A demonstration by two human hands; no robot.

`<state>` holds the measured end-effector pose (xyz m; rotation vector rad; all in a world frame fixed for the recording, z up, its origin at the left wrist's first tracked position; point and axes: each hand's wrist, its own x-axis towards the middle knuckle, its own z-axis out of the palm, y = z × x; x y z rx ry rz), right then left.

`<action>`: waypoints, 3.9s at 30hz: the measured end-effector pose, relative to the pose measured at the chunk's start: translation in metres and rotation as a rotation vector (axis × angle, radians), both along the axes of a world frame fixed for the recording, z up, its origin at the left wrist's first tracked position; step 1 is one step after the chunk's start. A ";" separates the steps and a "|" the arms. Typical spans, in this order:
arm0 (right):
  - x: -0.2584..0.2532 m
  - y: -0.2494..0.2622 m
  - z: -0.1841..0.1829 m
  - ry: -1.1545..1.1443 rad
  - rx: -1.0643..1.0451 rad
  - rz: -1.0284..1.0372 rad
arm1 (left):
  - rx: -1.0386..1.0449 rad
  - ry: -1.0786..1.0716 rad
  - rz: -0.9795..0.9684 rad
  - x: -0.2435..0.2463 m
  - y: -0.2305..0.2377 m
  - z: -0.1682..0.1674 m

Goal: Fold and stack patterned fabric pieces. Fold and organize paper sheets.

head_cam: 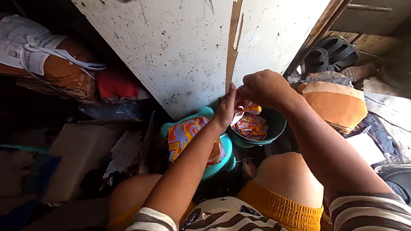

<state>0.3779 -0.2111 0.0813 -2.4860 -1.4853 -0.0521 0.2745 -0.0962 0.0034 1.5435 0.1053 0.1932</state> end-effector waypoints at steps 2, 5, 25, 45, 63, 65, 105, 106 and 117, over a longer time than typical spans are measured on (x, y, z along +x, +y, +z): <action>-0.018 -0.007 0.007 -0.014 0.016 0.120 | -0.120 -0.006 0.029 0.000 -0.003 0.001; -0.024 -0.028 0.011 0.206 0.163 0.302 | -0.201 -0.085 0.130 -0.006 -0.003 0.008; -0.029 0.009 0.009 0.881 0.950 0.186 | 0.258 -0.207 0.271 -0.062 0.062 0.101; -0.059 0.062 0.043 -0.017 0.704 0.086 | 0.959 -0.136 0.500 -0.098 0.101 0.130; -0.068 0.060 0.026 0.026 0.584 0.333 | 0.926 -0.328 0.506 -0.128 0.107 0.095; -0.082 0.039 0.006 0.097 0.509 0.408 | 0.935 -0.306 0.448 -0.153 0.090 0.071; -0.110 0.114 -0.200 0.215 0.185 0.210 | 1.170 0.220 0.319 -0.148 0.114 -0.115; -0.110 0.117 -0.207 0.232 0.135 0.204 | 1.164 0.247 0.311 -0.148 0.115 -0.122; -0.093 0.119 -0.210 0.456 0.115 0.244 | 1.133 0.304 0.311 -0.144 0.115 -0.128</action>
